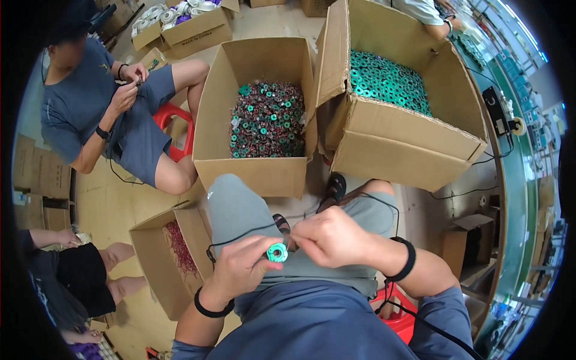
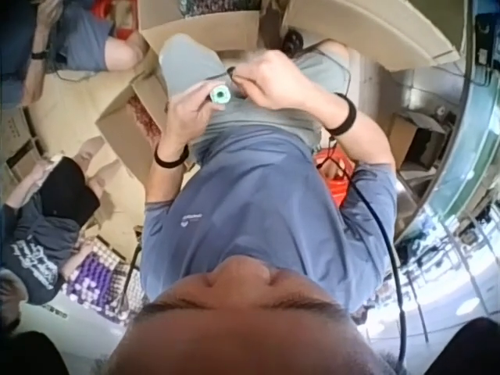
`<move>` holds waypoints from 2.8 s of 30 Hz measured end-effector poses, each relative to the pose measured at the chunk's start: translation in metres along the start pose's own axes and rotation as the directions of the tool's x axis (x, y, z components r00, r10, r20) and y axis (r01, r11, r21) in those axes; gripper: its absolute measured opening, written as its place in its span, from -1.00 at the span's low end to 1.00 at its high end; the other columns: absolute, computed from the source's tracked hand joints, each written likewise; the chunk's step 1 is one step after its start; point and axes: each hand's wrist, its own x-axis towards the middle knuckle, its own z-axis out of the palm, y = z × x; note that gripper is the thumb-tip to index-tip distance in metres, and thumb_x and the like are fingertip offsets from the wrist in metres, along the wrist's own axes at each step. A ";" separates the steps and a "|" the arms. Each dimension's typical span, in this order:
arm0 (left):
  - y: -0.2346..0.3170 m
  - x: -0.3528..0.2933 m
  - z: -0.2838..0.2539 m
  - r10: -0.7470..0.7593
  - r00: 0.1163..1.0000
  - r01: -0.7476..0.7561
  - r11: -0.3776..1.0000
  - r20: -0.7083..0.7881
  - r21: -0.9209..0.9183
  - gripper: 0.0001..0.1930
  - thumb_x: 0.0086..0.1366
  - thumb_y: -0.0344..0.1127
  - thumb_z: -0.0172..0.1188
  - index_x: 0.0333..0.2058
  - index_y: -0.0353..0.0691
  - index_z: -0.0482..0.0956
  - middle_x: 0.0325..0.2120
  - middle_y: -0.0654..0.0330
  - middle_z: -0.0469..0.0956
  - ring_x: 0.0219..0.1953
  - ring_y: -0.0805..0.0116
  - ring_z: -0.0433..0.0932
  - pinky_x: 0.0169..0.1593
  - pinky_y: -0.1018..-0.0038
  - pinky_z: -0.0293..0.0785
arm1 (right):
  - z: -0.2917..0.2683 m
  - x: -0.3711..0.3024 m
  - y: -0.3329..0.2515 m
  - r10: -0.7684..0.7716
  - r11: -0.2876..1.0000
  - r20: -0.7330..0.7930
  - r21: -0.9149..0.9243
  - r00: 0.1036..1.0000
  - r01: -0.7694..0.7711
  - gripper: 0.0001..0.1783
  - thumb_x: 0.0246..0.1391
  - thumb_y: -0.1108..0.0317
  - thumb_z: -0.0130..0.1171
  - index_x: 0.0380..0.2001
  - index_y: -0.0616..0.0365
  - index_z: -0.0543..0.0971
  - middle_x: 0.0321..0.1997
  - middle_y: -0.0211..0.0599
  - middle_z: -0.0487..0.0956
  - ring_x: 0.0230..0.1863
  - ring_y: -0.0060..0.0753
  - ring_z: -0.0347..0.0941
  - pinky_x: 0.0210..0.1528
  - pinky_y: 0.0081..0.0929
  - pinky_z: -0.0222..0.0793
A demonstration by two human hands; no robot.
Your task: The person assembles small plastic parts by hand.
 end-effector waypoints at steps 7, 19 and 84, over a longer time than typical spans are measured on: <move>0.006 0.002 -0.001 0.019 1.000 -0.019 1.000 -0.014 0.010 -0.61 0.11 -0.29 0.45 -0.09 -0.27 0.63 -0.33 0.03 0.65 -0.34 0.05 0.64 -0.27 0.34 0.57 | -0.011 0.000 0.008 0.055 0.997 -0.006 -0.056 0.998 -0.055 -0.97 -0.04 0.50 0.15 -0.52 0.16 0.51 -0.59 -0.11 0.48 -0.56 0.03 0.47 -0.48 -0.16 0.44; -0.028 -0.014 -0.003 -0.217 0.974 0.193 0.672 0.059 -0.715 -0.55 0.37 -0.53 0.21 0.22 -0.36 0.44 0.04 0.04 0.54 -0.01 0.24 0.64 0.13 0.37 0.58 | -0.018 -0.002 -0.017 0.237 0.938 -0.168 0.296 0.957 -0.180 -0.83 0.34 0.46 0.08 -0.28 0.29 0.63 -0.51 -0.31 0.65 -0.52 -0.50 0.52 -0.39 -0.47 0.48; -0.129 0.077 0.023 -0.565 0.783 0.594 0.554 -0.261 0.583 -0.19 0.23 -0.05 0.30 0.38 -0.21 0.21 0.41 -0.29 -0.05 0.43 -0.41 -0.13 0.44 -0.15 -0.04 | -0.351 0.192 0.399 0.469 0.411 -0.449 -0.652 0.761 -0.637 -0.59 -0.22 0.32 0.41 -0.17 0.08 0.69 -0.13 -0.09 0.70 -0.05 -0.02 0.63 0.08 -0.24 0.55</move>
